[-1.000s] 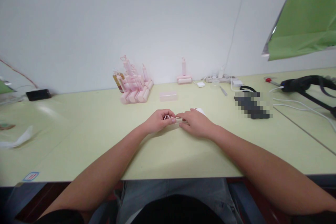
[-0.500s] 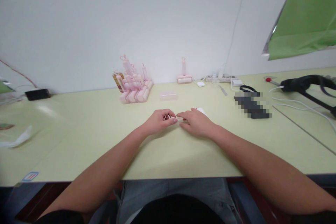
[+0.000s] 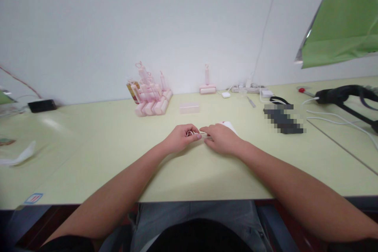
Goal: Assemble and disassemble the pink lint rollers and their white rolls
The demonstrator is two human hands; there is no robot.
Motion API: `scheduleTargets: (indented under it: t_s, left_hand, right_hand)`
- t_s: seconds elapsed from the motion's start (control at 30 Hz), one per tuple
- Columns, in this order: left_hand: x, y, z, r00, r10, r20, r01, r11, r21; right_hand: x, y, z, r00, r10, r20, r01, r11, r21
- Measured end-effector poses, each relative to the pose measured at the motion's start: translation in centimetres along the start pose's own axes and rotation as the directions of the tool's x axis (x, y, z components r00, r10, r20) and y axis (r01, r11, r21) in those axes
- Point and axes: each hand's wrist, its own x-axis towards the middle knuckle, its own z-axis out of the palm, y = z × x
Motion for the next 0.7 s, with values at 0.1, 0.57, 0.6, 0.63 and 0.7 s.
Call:
scheduleTargets:
  t_s: [0.1,0.57,0.6,0.63,0.7]
  left_hand:
    - [-0.04,-0.02,0.06,1.000,0.004,-0.003,-0.004,1.000,0.004]
    - [-0.08,0.19,0.27,1.000,0.029,0.007,-0.029,0.999,0.025]
    - [-0.10,0.25,0.25,1.000,0.029,0.010,-0.029,0.999,0.026]
    - [-0.12,0.31,0.23,0.999,0.030,0.014,-0.031,0.999,0.029]
    - [-0.16,0.38,0.21,0.999,0.032,0.023,-0.033,0.999,0.041]
  right_hand:
    - [0.00,0.15,0.10,1.000,-0.010,-0.009,0.010,1.000,0.006]
    - [-0.03,0.07,-0.07,1.000,0.017,-0.006,-0.017,1.000,0.008]
    - [-0.03,0.04,-0.10,1.000,0.018,-0.006,-0.018,1.000,0.005]
    - [-0.04,0.01,-0.12,1.000,0.019,-0.005,-0.019,1.000,0.000]
    - [-0.05,0.00,-0.11,1.000,0.025,0.002,-0.025,1.000,-0.007]
